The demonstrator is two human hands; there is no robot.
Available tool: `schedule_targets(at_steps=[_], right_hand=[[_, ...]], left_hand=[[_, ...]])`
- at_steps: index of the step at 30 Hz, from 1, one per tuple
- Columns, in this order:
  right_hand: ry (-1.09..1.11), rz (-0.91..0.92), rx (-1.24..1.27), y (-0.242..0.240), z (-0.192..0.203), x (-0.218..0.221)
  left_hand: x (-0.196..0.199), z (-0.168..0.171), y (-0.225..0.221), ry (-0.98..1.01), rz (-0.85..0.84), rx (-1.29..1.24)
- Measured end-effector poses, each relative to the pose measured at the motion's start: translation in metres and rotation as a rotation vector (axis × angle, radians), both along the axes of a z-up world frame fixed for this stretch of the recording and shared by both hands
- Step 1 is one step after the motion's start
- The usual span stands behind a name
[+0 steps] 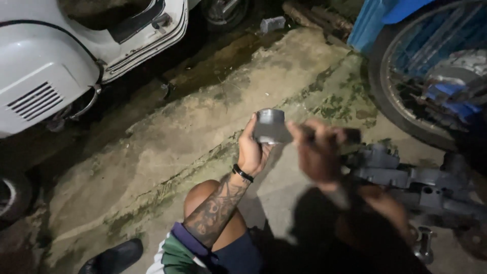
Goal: Filing the edges and surfaces of a motorcycle piston to remove burrs and smooth the metal.
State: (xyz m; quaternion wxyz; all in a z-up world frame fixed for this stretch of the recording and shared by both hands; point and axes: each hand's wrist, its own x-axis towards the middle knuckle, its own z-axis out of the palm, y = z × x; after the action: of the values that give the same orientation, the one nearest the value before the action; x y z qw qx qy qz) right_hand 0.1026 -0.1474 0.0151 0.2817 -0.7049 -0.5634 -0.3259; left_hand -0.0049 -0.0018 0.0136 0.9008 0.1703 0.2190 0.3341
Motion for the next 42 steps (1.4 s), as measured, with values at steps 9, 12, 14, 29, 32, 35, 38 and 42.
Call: schedule_targets(at_steps=[9,12,14,29,32,35,38,42], right_hand=[[-0.154,-0.047,0.086,0.008,-0.014,0.016],[0.051,0.01,0.1,0.004,0.0,0.013],[0.023,0.207,0.094,0.0,0.009,-0.012],[-0.074,0.039,0.139,0.011,-0.032,0.007],[-0.039,0.169,0.08,0.006,-0.016,-0.013],[0.193,0.092,0.104,0.006,-0.008,0.023],[-0.297,-0.054,0.052,0.01,-0.04,0.021],[-0.193,0.112,0.09,0.003,-0.009,0.005]], left_hand=[[0.0,0.015,-0.009,0.045,-0.069,0.049],[0.003,0.024,-0.015,0.031,-0.045,0.045],[-0.007,0.049,-0.031,0.039,0.058,0.022],[-0.015,0.024,-0.016,-0.002,0.054,0.398],[-0.022,0.061,-0.035,0.049,0.061,0.554],[-0.014,0.033,-0.025,0.002,0.093,0.489],[-0.016,0.051,-0.037,0.038,0.07,0.572],[-0.017,0.049,-0.029,0.049,0.052,0.662]])
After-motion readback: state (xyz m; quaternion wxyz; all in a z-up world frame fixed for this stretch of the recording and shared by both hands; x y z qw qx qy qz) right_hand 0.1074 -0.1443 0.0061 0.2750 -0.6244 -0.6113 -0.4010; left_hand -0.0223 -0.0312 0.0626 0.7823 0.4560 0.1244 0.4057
